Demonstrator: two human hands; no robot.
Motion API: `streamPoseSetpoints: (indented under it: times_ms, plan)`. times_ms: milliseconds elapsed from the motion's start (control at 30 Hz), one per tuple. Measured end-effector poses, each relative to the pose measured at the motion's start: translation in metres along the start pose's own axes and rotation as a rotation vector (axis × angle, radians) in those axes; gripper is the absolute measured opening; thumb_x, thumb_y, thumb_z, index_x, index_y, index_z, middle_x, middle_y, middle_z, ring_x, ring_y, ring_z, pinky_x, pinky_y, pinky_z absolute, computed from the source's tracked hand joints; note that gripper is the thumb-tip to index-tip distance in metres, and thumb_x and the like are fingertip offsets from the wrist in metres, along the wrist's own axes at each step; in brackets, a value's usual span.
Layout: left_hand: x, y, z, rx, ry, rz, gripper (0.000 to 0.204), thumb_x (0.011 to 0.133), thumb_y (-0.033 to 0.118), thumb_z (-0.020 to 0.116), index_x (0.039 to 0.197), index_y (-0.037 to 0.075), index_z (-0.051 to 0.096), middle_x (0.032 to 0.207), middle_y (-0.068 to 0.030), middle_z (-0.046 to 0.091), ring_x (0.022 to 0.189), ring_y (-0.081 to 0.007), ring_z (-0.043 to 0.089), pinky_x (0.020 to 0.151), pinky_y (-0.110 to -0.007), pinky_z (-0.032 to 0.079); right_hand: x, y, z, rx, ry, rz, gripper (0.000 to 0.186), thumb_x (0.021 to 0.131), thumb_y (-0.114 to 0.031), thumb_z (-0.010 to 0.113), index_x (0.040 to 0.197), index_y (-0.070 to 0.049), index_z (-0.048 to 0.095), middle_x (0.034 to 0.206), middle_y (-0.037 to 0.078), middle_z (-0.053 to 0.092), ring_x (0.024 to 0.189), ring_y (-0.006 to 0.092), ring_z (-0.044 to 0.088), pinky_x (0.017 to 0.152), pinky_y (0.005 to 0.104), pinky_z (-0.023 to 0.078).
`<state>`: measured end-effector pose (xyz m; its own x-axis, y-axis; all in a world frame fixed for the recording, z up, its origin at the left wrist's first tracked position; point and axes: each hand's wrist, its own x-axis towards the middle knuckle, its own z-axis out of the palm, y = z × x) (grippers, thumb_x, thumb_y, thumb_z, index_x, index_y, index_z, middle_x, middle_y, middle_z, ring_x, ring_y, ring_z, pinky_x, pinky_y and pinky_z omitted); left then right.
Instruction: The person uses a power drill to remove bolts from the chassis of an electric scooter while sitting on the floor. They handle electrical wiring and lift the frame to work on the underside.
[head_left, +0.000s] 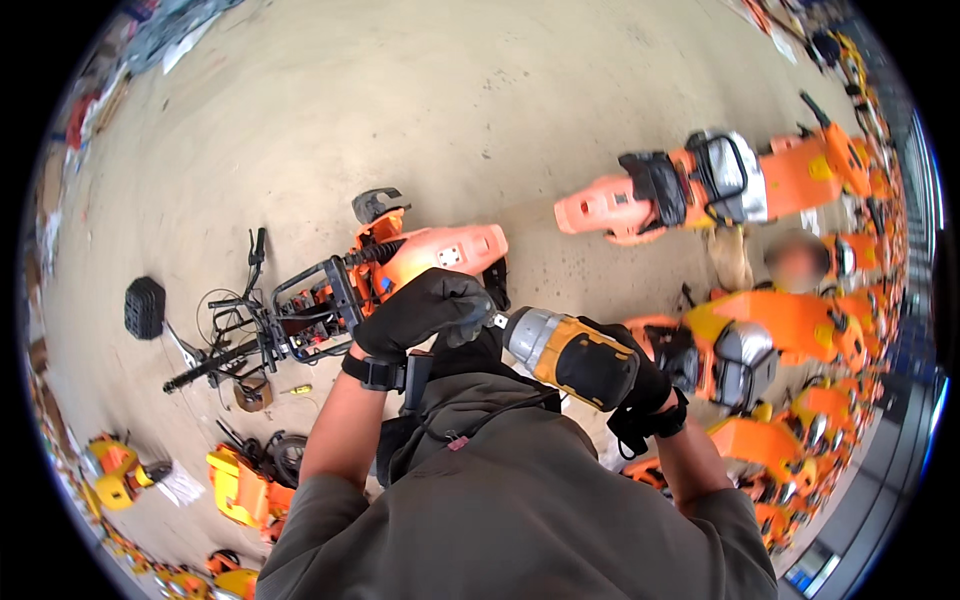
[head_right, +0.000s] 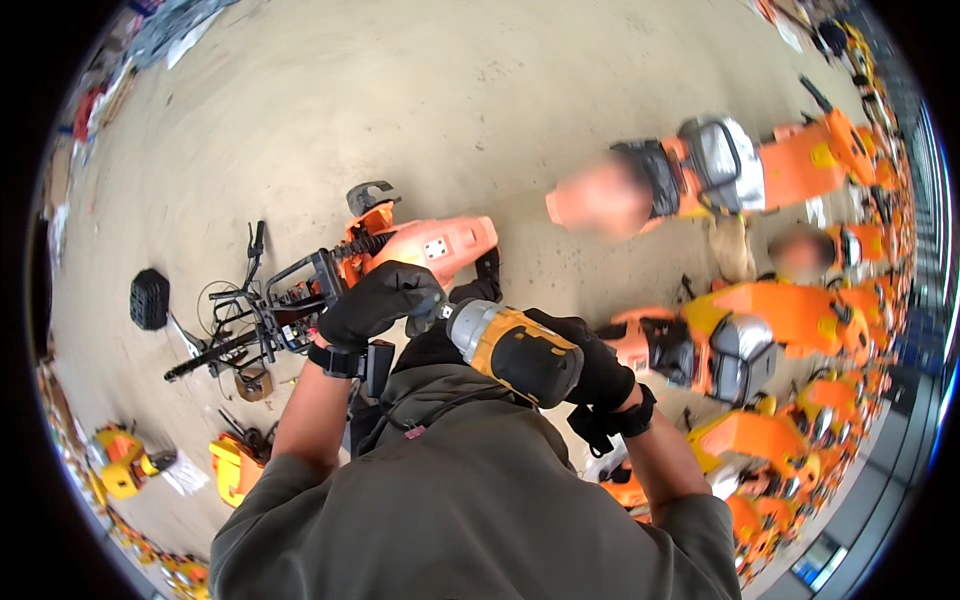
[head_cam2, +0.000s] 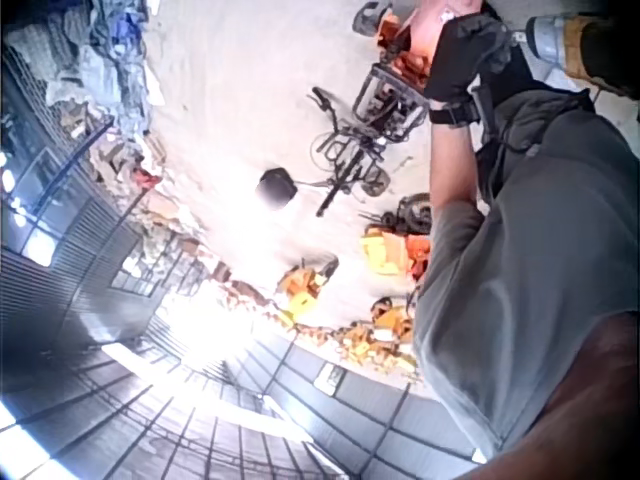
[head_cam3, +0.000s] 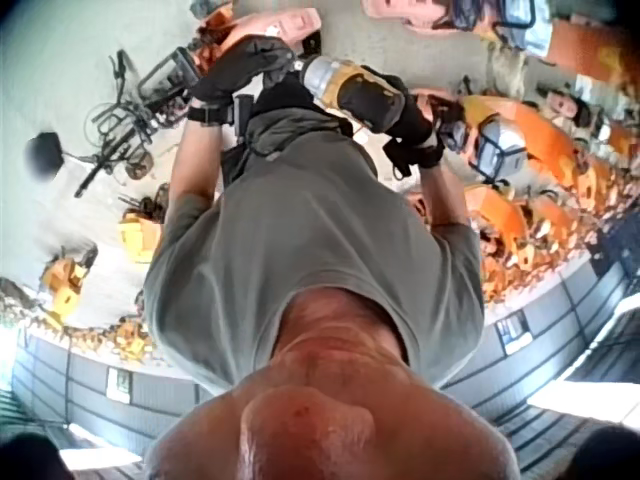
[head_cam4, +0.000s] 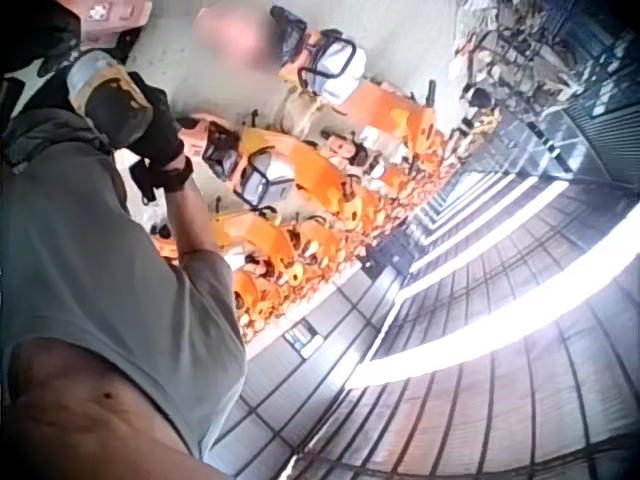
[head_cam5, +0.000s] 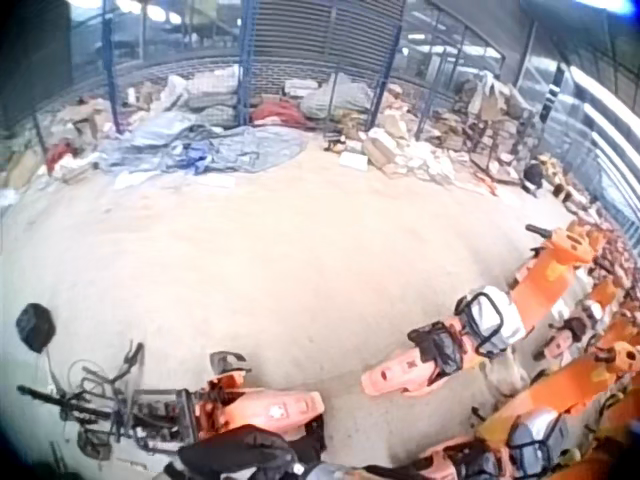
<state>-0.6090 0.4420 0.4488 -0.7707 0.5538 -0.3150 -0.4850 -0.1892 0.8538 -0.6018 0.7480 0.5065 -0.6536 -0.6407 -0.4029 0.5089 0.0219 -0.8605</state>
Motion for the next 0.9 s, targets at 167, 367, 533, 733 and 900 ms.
streamPoseSetpoints:
  times_ms: [167,367,533,733,900]
  plan:
    - [0.052,0.028,-0.026,-0.084,0.114,0.221,0.010,0.091,0.006,0.060,0.082,0.002,0.057,0.071,0.0007,0.055,0.061,-0.0066,0.054,0.055,-0.021,0.044,0.082,-0.059,-0.063,-0.647,-0.289,-0.068,0.059,0.074,-0.012,0.079,0.125,0.001,0.055,0.115,0.011,0.066,0.104,0.0170,0.063,0.089,0.0320,0.051]
    - [0.048,0.053,-0.053,-0.121,0.397,0.161,0.011,0.092,0.013,0.060,0.092,0.003,0.065,0.074,0.0011,0.061,0.068,-0.0081,0.056,0.064,-0.024,0.046,0.181,-0.131,-0.072,-0.563,-0.419,0.064,0.053,0.075,-0.017,0.078,0.122,-0.003,0.057,0.110,0.013,0.066,0.099,0.0279,0.065,0.084,0.0351,0.051]
    - [0.041,0.061,-0.063,-0.369,0.668,0.308,0.021,0.091,0.020,0.064,0.096,-0.001,0.065,0.078,-0.0043,0.064,0.069,-0.0116,0.059,0.065,-0.026,0.048,0.281,-0.191,-0.049,-0.874,-0.847,-0.223,0.044,0.079,-0.017,0.072,0.119,-0.004,0.058,0.107,0.013,0.066,0.098,0.0285,0.065,0.085,0.0358,0.050]
    - [0.058,0.047,-0.083,-0.532,1.021,0.393,0.014,0.090,0.005,0.059,0.100,-0.003,0.065,0.081,-0.0032,0.065,0.070,-0.0092,0.059,0.065,-0.024,0.049,0.420,-0.200,-0.032,-0.913,-1.271,0.032,0.051,0.078,-0.019,0.073,0.123,-0.002,0.056,0.111,0.012,0.066,0.099,0.0245,0.065,0.087,0.0355,0.050]
    - [0.106,0.078,-0.114,-0.790,1.304,0.373,0.020,0.090,0.011,0.061,0.105,-0.003,0.063,0.087,-0.0050,0.066,0.075,-0.0115,0.060,0.069,-0.026,0.050,0.531,-0.208,-0.031,-0.719,-1.460,0.080,0.043,0.082,-0.015,0.073,0.120,-0.003,0.057,0.105,0.011,0.067,0.095,0.0221,0.066,0.083,0.0324,0.051]
